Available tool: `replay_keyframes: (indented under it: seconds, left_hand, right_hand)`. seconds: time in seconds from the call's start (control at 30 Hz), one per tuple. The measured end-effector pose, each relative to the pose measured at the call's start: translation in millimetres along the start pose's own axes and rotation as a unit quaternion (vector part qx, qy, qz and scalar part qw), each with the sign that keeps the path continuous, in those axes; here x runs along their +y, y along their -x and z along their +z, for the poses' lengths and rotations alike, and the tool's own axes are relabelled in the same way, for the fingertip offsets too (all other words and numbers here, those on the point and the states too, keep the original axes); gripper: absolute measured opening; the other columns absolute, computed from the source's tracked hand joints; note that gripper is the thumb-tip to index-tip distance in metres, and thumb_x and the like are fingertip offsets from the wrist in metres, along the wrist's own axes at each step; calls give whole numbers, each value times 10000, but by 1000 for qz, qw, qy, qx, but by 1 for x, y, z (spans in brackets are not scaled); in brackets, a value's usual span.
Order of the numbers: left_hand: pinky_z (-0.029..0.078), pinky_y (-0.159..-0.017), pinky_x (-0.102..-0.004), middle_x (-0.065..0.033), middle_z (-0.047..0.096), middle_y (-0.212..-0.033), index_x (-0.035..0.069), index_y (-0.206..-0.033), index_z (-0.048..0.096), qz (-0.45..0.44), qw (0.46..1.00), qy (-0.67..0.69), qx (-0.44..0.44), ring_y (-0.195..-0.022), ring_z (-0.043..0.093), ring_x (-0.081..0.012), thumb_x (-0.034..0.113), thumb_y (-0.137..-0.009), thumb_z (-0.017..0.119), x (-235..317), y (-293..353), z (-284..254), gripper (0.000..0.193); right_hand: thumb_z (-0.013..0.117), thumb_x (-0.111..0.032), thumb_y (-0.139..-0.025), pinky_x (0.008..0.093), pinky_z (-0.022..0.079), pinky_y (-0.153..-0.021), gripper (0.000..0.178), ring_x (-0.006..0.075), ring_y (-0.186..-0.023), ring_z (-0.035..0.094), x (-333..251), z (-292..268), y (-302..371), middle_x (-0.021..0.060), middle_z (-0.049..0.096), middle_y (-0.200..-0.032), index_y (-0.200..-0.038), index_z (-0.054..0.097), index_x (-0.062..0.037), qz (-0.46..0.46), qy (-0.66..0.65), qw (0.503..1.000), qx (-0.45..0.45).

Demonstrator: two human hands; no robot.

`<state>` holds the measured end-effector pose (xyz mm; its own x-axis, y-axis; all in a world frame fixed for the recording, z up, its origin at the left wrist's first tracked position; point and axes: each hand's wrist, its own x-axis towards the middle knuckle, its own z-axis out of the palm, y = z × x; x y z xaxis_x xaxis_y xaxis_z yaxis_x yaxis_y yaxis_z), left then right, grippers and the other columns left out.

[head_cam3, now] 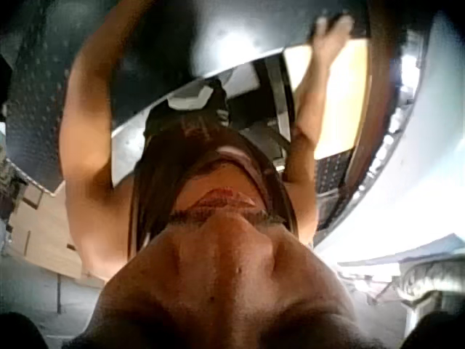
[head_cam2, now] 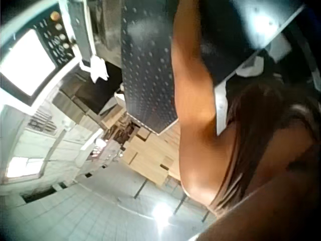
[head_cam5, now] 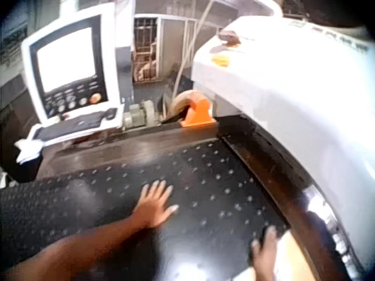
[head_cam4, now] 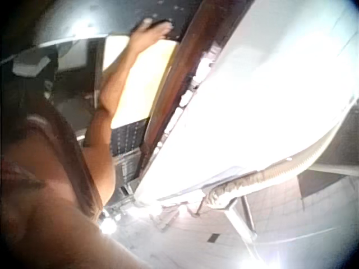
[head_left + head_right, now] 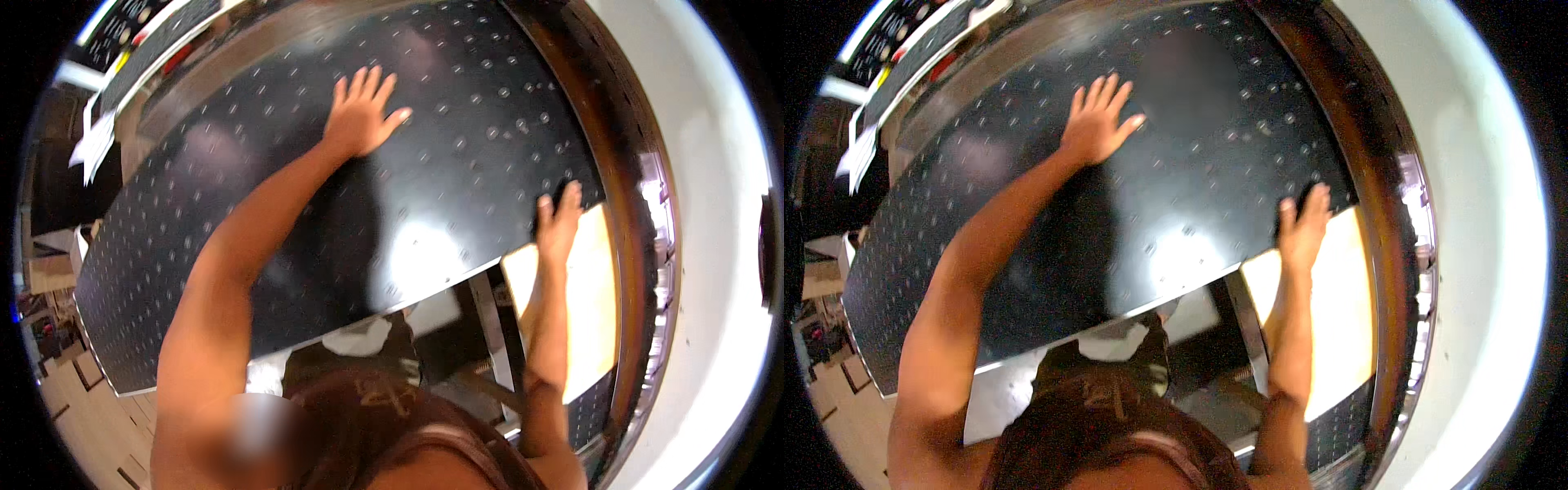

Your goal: The person uses an air nozzle to clear dust off a large woodworking machine and then manually lifts and stacks dark rectangular wood panels onto a pile.

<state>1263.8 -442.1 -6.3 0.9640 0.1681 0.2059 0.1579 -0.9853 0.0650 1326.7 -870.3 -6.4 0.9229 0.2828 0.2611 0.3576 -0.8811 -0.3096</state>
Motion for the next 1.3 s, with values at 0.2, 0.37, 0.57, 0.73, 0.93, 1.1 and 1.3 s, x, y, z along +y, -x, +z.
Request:
replay_keyframes:
  seconds: [0.2,0.37,0.57,0.73,0.93,1.1,1.3]
  left_hand:
    - [70,-1243,-534,-176,164,-1666,45,-1590,222,25,993,96,-67,-1549,123,-326,697,-965,364,-42,43,-16,913]
    - [102,-1248,-493,-150,238,-1650,46,-1561,308,141,978,142,-51,-1543,165,-302,619,-985,423,-85,181,-51,821]
    - [269,-1161,-479,-167,481,-1471,23,-1406,496,39,993,97,64,-1390,411,-323,480,-929,606,-236,333,-116,670]
    - [206,-1201,-499,-220,375,-1565,-15,-1501,382,-105,992,44,45,-1473,307,-362,455,-1004,522,-339,515,-146,699]
    - [129,-1234,-509,-193,276,-1627,11,-1551,304,-197,980,-8,-32,-1511,239,-360,430,-1018,503,-350,749,-191,707]
    - [138,-1235,-498,-170,285,-1629,29,-1556,303,-218,975,9,-38,-1517,238,-326,454,-1006,505,-324,767,-206,724]
    - [136,-1238,-499,-146,289,-1634,69,-1570,297,-238,971,21,-18,-1524,228,-310,531,-986,505,-339,784,-217,774]
  right_hand:
    - [555,-242,-1024,488,194,-1228,708,378,-1501,248,-196,40,332,270,223,-1622,-1578,192,7,216,-315,923,-56]
    - [730,-168,-905,426,393,-1138,872,390,-1400,429,-298,121,469,270,296,-1594,-1568,194,15,178,-390,726,-538]
    - [729,-274,-840,448,524,-855,397,394,-953,691,-416,133,485,285,704,-1001,-1110,687,15,-16,-223,802,-553]
    - [640,-377,-954,434,516,-836,409,355,-939,689,-422,139,547,227,725,-996,-1133,687,-12,190,-438,833,-281]
    - [484,-418,-1055,395,528,-535,346,249,-570,603,-301,145,614,78,569,-757,-1004,519,-77,483,-658,489,308]
    - [579,-406,-996,481,600,-578,463,361,-625,658,-165,93,721,195,658,-883,-1110,540,41,696,-495,414,315]
    - [536,-196,-919,460,534,-622,278,319,-728,656,-239,116,782,136,650,-952,-1093,603,9,704,-430,557,96]
